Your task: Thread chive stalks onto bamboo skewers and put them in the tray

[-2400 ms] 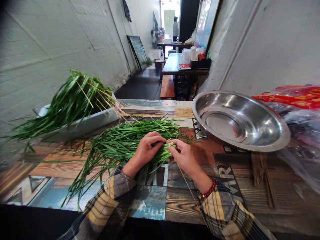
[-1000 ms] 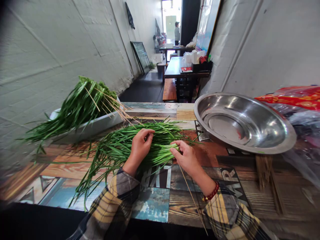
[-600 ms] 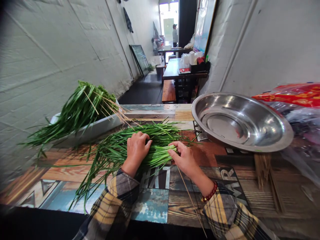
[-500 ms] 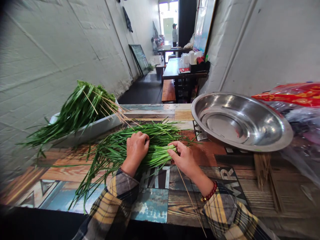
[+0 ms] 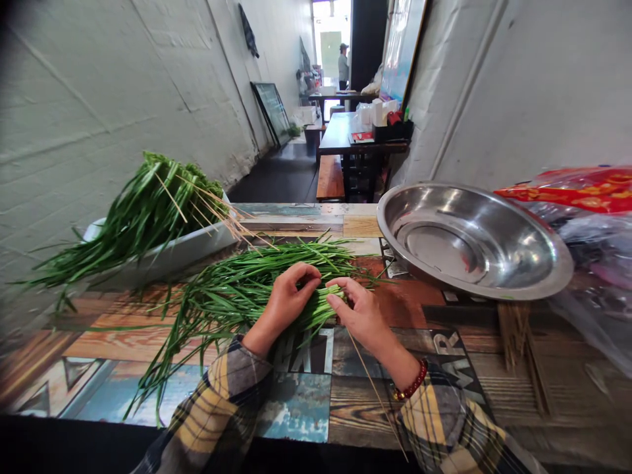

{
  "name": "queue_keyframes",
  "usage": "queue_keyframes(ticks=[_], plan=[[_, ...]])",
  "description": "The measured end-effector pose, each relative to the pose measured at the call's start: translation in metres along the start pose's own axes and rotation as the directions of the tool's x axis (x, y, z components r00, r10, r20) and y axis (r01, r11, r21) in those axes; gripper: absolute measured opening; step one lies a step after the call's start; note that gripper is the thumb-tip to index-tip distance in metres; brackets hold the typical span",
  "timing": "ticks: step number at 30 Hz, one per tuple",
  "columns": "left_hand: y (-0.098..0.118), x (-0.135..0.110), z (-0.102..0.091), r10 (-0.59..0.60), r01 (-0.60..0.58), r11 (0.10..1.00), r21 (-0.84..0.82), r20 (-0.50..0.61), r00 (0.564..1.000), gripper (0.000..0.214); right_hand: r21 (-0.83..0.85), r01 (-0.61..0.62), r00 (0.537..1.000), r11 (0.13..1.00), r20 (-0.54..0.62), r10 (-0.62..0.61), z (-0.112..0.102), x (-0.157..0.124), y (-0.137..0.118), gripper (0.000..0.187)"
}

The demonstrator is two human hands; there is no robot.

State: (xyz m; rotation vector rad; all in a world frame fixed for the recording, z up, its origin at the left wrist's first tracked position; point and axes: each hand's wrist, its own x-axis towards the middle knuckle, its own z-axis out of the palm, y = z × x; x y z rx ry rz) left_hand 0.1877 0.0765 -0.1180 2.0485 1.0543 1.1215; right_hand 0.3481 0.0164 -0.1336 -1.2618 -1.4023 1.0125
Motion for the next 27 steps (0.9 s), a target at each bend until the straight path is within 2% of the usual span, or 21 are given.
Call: queue_keyframes(ticks=[9, 20, 27], plan=[[0.0057, -0.0017, -0.0026, -0.033, 0.033, 0.999, -0.032, 0.020, 0.999, 0.016, 0.058, -0.057, 0.998, 0.997, -0.024, 0.058, 0.0007, 0.0007, 0.0002, 0.030], [0.0089, -0.0029, -0.0031, -0.031, 0.032, 0.999, -0.039, 0.037, 0.999, 0.013, 0.075, -0.050, 0.998, 0.996, -0.019, 0.052, 0.0000, 0.0007, 0.0021, 0.030], [0.0085, -0.0031, -0.0020, -0.031, 0.031, 0.999, -0.027, 0.009, 0.999, 0.012, 0.090, -0.074, 0.997, 0.993, -0.011, 0.075, 0.0003, -0.0003, 0.0033, 0.033]])
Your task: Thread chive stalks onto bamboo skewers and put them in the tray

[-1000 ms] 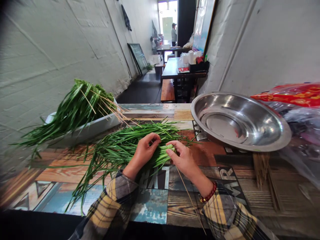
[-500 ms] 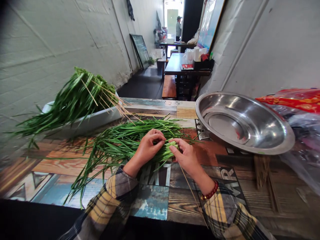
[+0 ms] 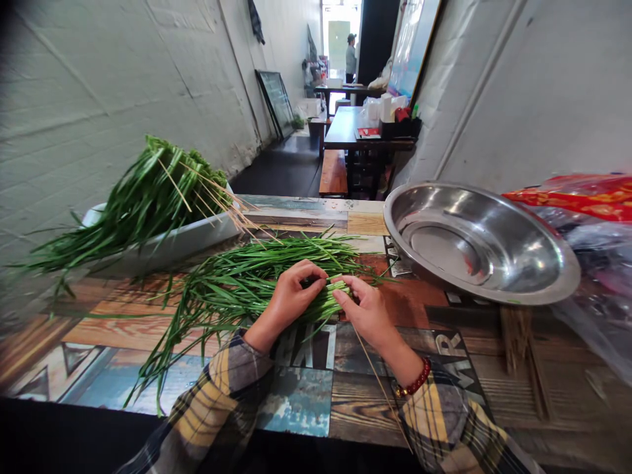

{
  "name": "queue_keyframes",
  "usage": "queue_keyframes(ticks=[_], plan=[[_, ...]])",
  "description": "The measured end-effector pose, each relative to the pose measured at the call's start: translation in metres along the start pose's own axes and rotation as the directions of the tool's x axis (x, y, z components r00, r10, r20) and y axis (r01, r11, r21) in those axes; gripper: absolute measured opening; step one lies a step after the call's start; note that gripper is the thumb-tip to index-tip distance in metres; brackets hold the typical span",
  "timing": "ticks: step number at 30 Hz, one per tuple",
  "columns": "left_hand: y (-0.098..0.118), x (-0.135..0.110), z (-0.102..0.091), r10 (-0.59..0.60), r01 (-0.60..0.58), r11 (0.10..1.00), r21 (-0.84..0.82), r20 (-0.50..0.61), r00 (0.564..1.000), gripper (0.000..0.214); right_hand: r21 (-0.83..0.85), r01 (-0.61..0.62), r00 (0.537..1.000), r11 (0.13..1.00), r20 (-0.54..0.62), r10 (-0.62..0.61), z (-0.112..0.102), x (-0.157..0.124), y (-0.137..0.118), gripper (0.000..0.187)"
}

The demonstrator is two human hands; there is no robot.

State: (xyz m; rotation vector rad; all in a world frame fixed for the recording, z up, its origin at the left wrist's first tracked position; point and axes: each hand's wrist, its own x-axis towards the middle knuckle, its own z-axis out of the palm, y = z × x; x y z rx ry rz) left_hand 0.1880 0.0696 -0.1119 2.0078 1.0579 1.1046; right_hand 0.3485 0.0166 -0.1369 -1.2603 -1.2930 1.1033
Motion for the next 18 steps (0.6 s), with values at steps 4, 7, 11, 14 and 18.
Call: queue_keyframes(ticks=[4, 7, 11, 14, 18], plan=[[-0.0016, 0.0001, 0.0004, 0.016, -0.016, 1.000, -0.012, 0.009, 1.000, 0.011, -0.003, 0.011, 1.000, 1.000, 0.005, -0.011, 0.0001, 0.0005, 0.0003, 0.032], [-0.0014, 0.0002, -0.0001, 0.022, -0.021, 0.999, -0.029, 0.019, 1.000, 0.011, 0.001, 0.014, 1.000, 1.000, 0.003, -0.014, -0.0005, 0.0010, 0.0008, 0.032], [-0.0003, 0.0004, -0.0008, 0.023, -0.021, 0.999, -0.048, 0.028, 0.999, 0.011, 0.013, 0.011, 1.000, 1.000, 0.001, -0.011, -0.0008, 0.0008, 0.0024, 0.032], [0.0009, 0.0006, -0.0015, 0.015, -0.013, 0.998, -0.053, 0.038, 0.999, 0.012, 0.031, -0.005, 1.000, 1.000, 0.005, 0.005, -0.0007, 0.0004, 0.0041, 0.033], [0.0017, 0.0011, -0.0028, 0.016, -0.012, 0.998, -0.063, 0.059, 0.998, 0.013, 0.032, -0.005, 1.000, 0.999, 0.012, 0.005, -0.0005, 0.0003, 0.0054, 0.032]])
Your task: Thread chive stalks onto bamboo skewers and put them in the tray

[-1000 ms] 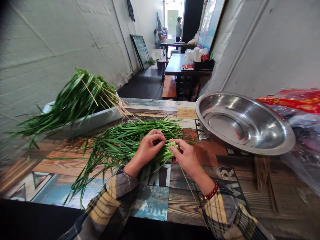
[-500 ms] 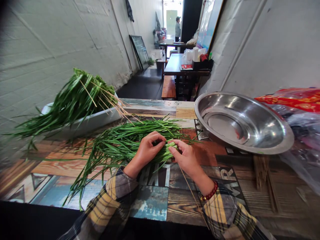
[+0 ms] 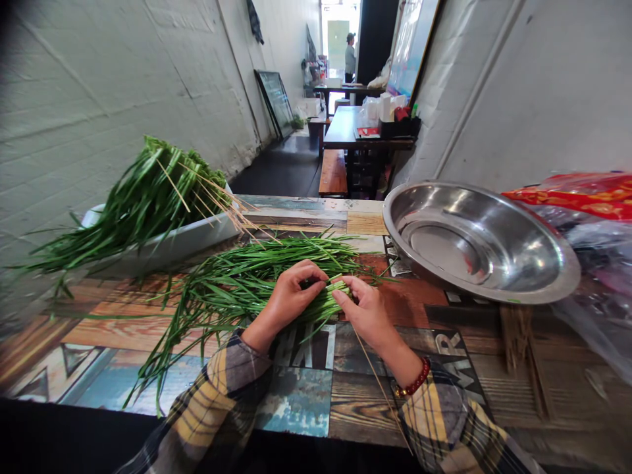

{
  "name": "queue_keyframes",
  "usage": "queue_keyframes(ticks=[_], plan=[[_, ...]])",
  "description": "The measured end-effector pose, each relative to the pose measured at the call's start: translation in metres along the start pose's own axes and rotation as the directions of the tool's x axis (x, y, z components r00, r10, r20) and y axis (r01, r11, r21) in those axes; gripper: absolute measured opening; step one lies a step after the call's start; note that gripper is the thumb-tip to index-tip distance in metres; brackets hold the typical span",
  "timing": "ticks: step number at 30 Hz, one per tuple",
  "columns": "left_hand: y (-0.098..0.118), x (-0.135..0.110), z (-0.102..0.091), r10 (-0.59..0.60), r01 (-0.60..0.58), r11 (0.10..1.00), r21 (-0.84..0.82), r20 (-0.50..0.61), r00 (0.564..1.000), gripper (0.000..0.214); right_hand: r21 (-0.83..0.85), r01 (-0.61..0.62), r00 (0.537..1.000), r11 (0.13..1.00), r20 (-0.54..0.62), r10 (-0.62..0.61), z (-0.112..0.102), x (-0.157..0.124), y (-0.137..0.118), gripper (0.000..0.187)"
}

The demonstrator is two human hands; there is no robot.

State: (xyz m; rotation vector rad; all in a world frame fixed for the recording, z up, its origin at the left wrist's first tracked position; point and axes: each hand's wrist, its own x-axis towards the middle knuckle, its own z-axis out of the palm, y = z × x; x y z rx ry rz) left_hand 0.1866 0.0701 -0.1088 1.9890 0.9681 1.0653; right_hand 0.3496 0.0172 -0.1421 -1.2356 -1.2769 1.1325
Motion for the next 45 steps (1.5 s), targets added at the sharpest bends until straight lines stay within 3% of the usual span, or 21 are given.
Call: queue_keyframes(ticks=[7, 12, 21, 28, 33, 39, 43, 45], plan=[[-0.001, 0.000, 0.000, 0.035, -0.035, 0.999, -0.038, 0.002, 0.999, 0.014, -0.027, 0.029, 0.999, 0.999, -0.032, -0.030, 0.001, -0.001, -0.005, 0.039], [-0.002, 0.000, 0.001, 0.033, -0.033, 0.998, -0.047, 0.007, 0.999, 0.015, -0.099, 0.084, 0.996, 0.992, -0.035, -0.088, 0.000, 0.000, -0.006, 0.036], [0.001, 0.000, 0.000, 0.013, -0.014, 1.000, 0.024, 0.075, 0.997, 0.016, -0.041, 0.062, 0.998, 0.997, -0.026, -0.063, 0.002, -0.002, -0.005, 0.032], [0.002, 0.000, -0.001, 0.006, -0.012, 0.999, 0.046, 0.123, 0.992, 0.017, -0.137, 0.113, 0.993, 0.984, -0.021, -0.117, 0.000, -0.002, -0.005, 0.025], [0.001, 0.000, -0.001, -0.026, 0.020, 0.997, 0.069, 0.096, 0.995, 0.015, -0.190, 0.137, 0.989, 0.972, -0.034, -0.146, -0.001, -0.001, -0.004, 0.025], [0.001, -0.001, 0.001, -0.078, 0.065, 0.996, 0.063, 0.224, 0.971, 0.029, -0.220, 0.152, 0.986, 0.964, -0.027, -0.162, 0.000, -0.002, -0.010, 0.029], [0.000, 0.001, -0.003, -0.141, 0.147, 0.989, -0.029, 0.148, 0.979, 0.028, -0.069, 0.082, 0.997, 0.994, 0.013, -0.081, -0.004, -0.003, -0.015, 0.043], [0.000, 0.002, -0.006, -0.173, 0.179, 0.982, -0.053, 0.099, 0.980, 0.028, -0.065, 0.061, 0.998, 0.996, 0.011, -0.061, -0.009, -0.003, -0.018, 0.041]])
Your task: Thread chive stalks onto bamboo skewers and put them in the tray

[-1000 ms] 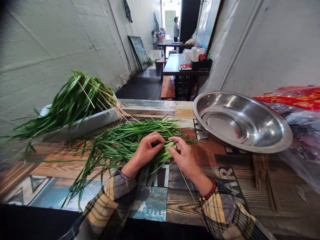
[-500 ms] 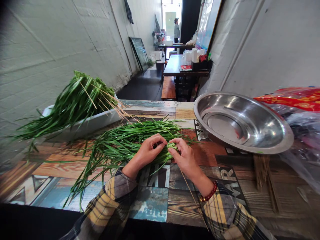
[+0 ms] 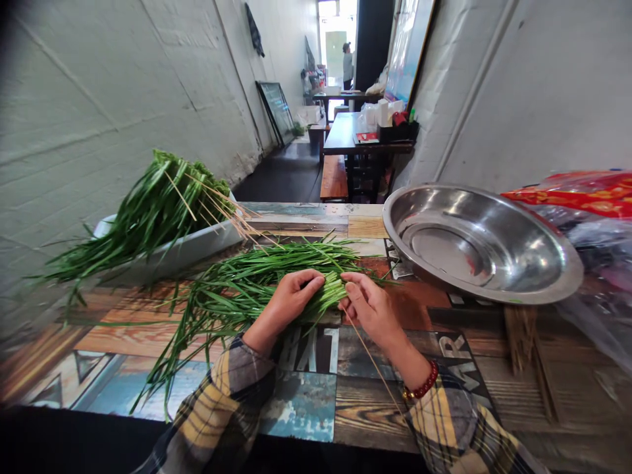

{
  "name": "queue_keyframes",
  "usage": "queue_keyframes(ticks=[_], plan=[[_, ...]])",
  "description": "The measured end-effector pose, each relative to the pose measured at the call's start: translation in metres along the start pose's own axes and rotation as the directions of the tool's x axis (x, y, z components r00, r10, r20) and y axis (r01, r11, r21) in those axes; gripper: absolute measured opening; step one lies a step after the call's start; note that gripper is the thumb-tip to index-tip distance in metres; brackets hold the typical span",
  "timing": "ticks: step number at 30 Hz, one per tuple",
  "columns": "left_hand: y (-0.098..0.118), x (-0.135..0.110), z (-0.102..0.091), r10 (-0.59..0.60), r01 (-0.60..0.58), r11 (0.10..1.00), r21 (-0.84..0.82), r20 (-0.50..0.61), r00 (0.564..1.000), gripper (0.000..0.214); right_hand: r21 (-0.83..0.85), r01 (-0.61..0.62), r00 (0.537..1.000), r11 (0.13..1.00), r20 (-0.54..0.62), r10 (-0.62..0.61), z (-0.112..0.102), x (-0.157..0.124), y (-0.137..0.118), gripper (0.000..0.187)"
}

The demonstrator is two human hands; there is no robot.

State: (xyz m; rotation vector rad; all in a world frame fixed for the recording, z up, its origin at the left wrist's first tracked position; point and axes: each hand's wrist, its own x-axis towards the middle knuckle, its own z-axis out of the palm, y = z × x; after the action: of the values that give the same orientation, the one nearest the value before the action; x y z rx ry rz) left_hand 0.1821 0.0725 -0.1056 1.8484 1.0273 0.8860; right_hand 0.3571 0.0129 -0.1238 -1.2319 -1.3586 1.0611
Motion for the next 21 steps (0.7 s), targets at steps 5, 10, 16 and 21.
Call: queue_keyframes(ticks=[5, 10, 16, 21], plan=[[0.000, 0.001, -0.004, -0.015, 0.016, 1.000, 0.011, -0.040, 0.999, 0.029, -0.186, 0.041, 0.988, 0.982, 0.156, -0.011, -0.011, -0.002, -0.007, 0.040], [0.001, 0.001, -0.006, -0.020, 0.021, 1.000, 0.014, -0.069, 0.997, 0.030, -0.230, -0.001, 0.970, 0.973, 0.238, 0.057, -0.005, -0.006, -0.008, 0.031], [0.000, 0.001, -0.007, -0.037, 0.037, 0.999, 0.001, -0.064, 0.997, 0.036, -0.380, 0.169, 0.985, 0.909, 0.096, -0.143, 0.008, -0.010, -0.007, 0.029], [-0.002, 0.002, -0.002, -0.049, 0.048, 0.999, -0.017, -0.064, 0.997, 0.038, -0.448, 0.245, 0.967, 0.860, 0.054, -0.247, 0.011, -0.011, -0.001, 0.030]])
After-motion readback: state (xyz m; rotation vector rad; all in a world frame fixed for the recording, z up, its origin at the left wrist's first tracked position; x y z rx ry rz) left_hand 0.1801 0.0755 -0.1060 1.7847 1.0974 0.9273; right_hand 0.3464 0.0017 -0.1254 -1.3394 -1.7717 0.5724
